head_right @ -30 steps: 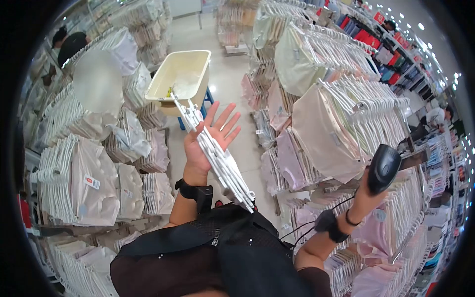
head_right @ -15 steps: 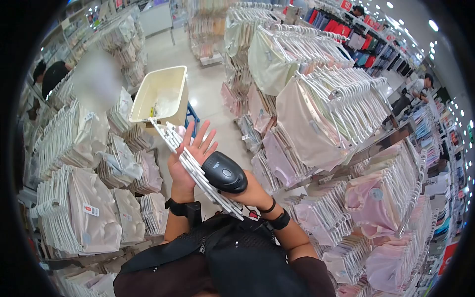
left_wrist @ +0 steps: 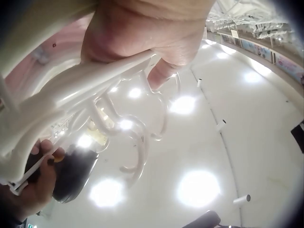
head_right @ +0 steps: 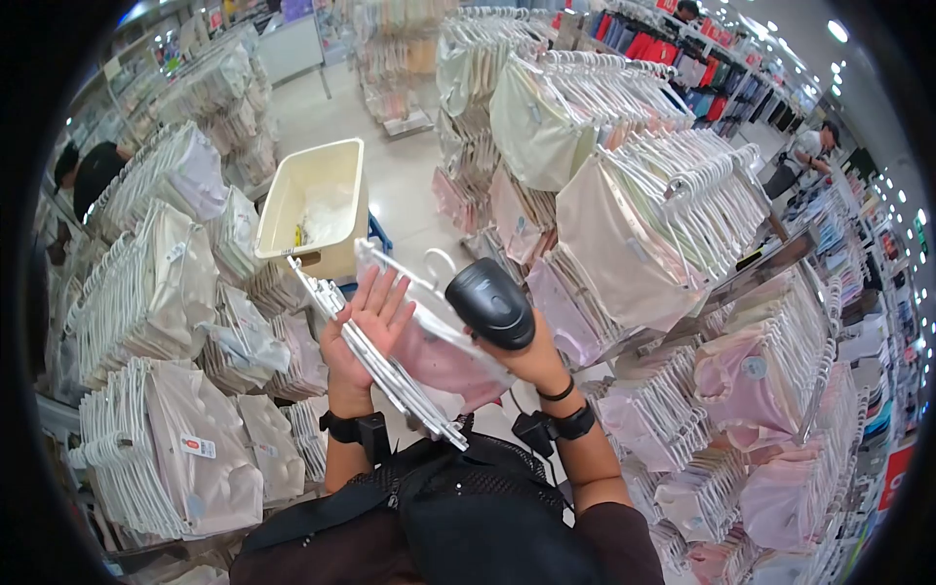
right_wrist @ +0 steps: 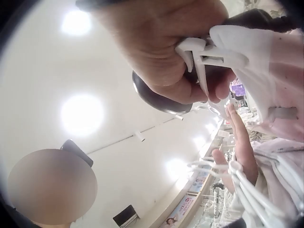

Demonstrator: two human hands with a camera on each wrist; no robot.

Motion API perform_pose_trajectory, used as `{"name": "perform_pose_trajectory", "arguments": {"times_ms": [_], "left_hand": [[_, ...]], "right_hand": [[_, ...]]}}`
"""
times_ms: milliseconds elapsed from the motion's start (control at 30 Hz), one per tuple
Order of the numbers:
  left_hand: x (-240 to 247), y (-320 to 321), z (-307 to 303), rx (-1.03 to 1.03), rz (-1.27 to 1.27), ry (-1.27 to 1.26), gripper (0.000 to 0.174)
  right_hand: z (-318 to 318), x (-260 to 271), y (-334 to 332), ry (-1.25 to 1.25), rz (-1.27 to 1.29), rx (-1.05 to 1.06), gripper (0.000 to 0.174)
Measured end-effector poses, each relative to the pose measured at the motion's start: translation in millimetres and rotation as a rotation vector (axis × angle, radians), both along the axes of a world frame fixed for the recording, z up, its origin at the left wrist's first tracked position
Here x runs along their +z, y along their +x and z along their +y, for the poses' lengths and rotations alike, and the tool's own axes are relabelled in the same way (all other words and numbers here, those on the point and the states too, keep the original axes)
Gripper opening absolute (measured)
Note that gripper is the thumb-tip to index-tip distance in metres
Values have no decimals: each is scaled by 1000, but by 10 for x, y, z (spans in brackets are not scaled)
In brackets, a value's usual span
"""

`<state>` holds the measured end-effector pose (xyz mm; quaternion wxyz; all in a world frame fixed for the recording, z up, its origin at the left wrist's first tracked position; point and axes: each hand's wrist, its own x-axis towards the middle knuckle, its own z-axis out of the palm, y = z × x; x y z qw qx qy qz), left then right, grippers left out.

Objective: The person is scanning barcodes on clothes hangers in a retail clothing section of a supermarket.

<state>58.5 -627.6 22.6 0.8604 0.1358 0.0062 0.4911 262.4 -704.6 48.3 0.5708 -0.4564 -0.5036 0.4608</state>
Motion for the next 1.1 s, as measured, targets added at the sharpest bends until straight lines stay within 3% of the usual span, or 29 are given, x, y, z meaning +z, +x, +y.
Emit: {"name": "perform_pose_trajectory", "arguments": {"times_ms": [133,200,267,333,400,533,700,967,1067,1100], "left_hand": [[20,-181,130,41,-37,37,69],[23,-162,220,97,12,50,73],[-10,-125,276,55,12,54,73],[29,-172,288,106,-10,80,73],[40,-118,349,103,12,111,73],[42,-61,380,80,-11,115,72],[63,14,416,41,-2,128,71],[56,-21,452,38,-24,165,71],[69,-43,459,57,-3,149,72],[66,-52,460,57,-2,148,72]], "right_hand": [[120,179,229,138,-270,-115,34],[94,139,703,119,-427,-239,34],[49,265,984,98,-285,-274,33],[16,343,1106,161,-337,-412,27],[-33,386,1636,75,-429,-443,26],[-17,366,1970,149,-325,-577,24],[-34,334,2345,150,-256,-595,21],[-58,258,2699,91,-203,-536,21],[-230,297,2550,119,-205,-505,23],[-293,325,2455,175,-228,-617,23]]}}
